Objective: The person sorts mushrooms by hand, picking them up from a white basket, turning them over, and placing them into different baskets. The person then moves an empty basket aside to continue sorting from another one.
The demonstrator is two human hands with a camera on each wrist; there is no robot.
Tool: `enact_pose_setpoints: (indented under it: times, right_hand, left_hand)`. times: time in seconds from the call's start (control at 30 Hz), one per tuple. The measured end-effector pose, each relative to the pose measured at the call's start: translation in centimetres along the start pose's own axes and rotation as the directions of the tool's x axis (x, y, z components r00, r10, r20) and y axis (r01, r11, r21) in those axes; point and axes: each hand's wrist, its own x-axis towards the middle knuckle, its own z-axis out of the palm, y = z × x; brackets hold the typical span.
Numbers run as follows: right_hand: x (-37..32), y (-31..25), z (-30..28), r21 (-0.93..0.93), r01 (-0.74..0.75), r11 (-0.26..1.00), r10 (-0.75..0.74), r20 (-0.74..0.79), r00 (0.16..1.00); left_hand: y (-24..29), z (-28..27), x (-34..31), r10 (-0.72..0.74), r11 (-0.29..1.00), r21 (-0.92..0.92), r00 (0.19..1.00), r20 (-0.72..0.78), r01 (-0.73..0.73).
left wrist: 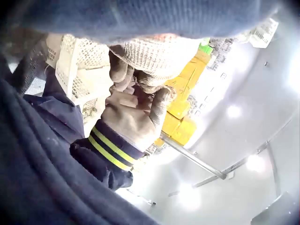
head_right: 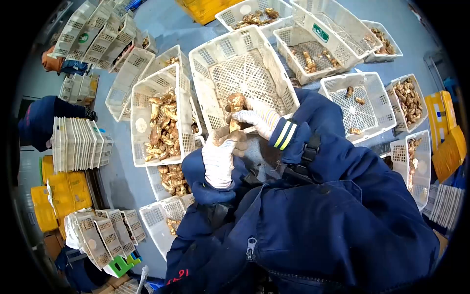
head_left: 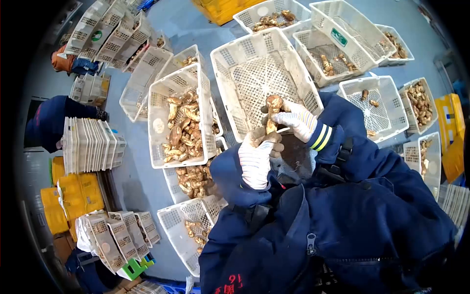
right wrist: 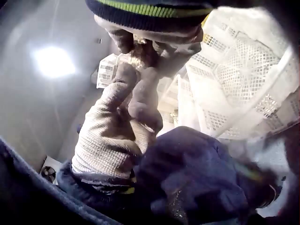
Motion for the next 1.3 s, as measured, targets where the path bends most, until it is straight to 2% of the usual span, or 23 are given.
enact_pose_setpoints:
  times: [0.07,0.17,0.27,0.33,0.37,0.4,0.43,0.5,0.6,0.63,0.7,0.77,0.87,0.9,0.93,1.0,1.07,1.1,1.13,1.17,1.2,1.23,1.3]
  right_hand:
    - [0.0,-0.3,-1.1,0.161,-0.073,0.984,0.058,0.090,0.994]
    - [-0.8,-1.3,-1.2,0.429,-0.112,0.896,0.045,0.163,0.986]
    - [-0.3,-0.3,-2.6,0.445,-0.058,0.894,-0.012,0.152,0.988]
    - [-0.3,-1.2,-3.1,0.406,-0.034,0.913,0.020,0.041,0.999]
    - [-0.4,-1.7,-4.3,0.330,-0.035,0.943,0.054,-0.047,0.997]
    - [-0.2,-2.6,-5.7,0.255,-0.048,0.966,0.084,-0.134,0.987]
    - [1.3,-2.4,-7.6,0.325,-0.002,0.946,0.048,-0.133,0.990]
    - [0.7,-4.4,-11.8,0.351,-0.001,0.936,0.114,-0.299,0.947]
    - [1.2,-4.5,-20.6,0.456,-0.044,0.889,0.203,-0.306,0.930]
    - [1.6,-4.0,-24.2,0.445,-0.124,0.887,0.332,-0.429,0.840]
    - [0.2,-3.6,-28.7,0.256,-0.145,0.956,0.280,-0.641,0.715]
    - [-1.5,-2.6,-33.1,0.298,-0.089,0.950,0.284,-0.714,0.640]
    - [-6.1,-0.4,-36.1,0.257,-0.090,0.962,0.262,-0.786,0.560]
    - [-7.0,1.0,-37.1,0.382,-0.081,0.920,0.379,-0.823,0.423]
    - [-9.3,5.0,-41.4,0.473,-0.125,0.872,0.452,-0.681,0.576]
    - [-12.6,6.8,-38.8,0.419,-0.174,0.891,0.453,-0.841,0.297]
    - [-15.9,15.3,-43.4,0.525,0.003,0.851,0.481,-0.783,0.393]
    - [-18.4,17.6,-43.9,-0.080,-0.383,0.920,0.129,-0.861,0.492]
    - [-19.9,19.2,-43.6,-0.653,-0.553,0.517,-0.140,-0.702,0.698]
    - [-19.1,20.3,-44.4,-0.019,-0.225,0.974,0.078,-0.907,0.414]
    - [-18.7,20.2,-45.2,0.323,0.004,0.946,0.300,-0.884,0.358]
    - [-18.1,19.8,-45.6,0.575,0.279,0.769,0.506,-0.815,0.283]
    - [-17.1,13.9,-42.1,0.535,0.251,0.807,0.467,-0.838,0.283]
  left_hand:
    - [-0.1,-0.1,-0.1,-0.028,0.975,-0.220,0.999,0.036,0.035]
    - [0.5,-0.2,-0.2,-0.045,0.992,-0.113,0.997,0.055,0.051]
    - [-0.9,-1.1,0.4,-0.024,0.999,-0.026,0.999,0.026,0.025]
    - [-2.4,-2.5,2.0,0.222,0.914,0.308,0.961,0.162,-0.263]
    - [-2.5,-2.7,2.0,0.031,0.931,0.363,0.999,0.021,-0.036]
    - [-3.4,-3.4,2.7,0.050,0.958,0.279,0.997,0.056,-0.064]
    - [-3.7,-3.7,3.1,0.163,0.887,0.423,0.983,0.083,-0.183]
    - [-3.2,-3.8,3.4,0.017,0.955,0.297,0.999,-0.033,-0.006]
    - [-2.5,-3.6,4.3,-0.118,0.970,0.189,0.975,-0.186,0.153]
    - [-3.7,-5.1,5.4,0.010,0.933,0.358,0.989,-0.147,0.043]
    - [-5.5,-7.8,7.2,0.163,0.900,0.425,0.979,-0.126,-0.095]
    - [-5.5,-8.2,9.3,0.019,0.985,0.169,0.959,-0.283,0.030]
    - [-7.1,-10.5,10.8,0.081,0.946,0.323,0.945,-0.317,0.027]
    - [-6.5,-9.8,10.8,0.119,0.872,0.484,0.933,-0.340,0.066]
    - [-8.3,-11.0,11.8,0.080,0.923,0.379,0.934,-0.349,0.063]
    - [-8.2,-10.1,12.0,0.113,0.941,0.338,0.959,-0.260,-0.019]
    - [-8.4,-9.7,12.2,0.013,0.921,0.370,0.937,-0.350,0.125]
    - [-8.9,-10.5,12.7,-0.059,0.919,0.348,0.936,-0.347,0.187]
    - [-9.6,-11.6,13.3,-0.130,0.912,0.326,0.930,-0.343,0.247]
    - [-10.2,-11.8,13.8,-0.120,0.891,0.372,0.926,-0.357,0.259]
    - [-10.6,-12.1,14.2,-0.109,0.868,0.417,0.922,-0.372,0.271]
    - [-10.3,-11.8,14.1,-0.096,0.843,0.457,0.916,-0.390,0.283]
    - [-9.7,-10.2,13.9,-0.061,0.847,0.476,0.932,-0.357,0.238]
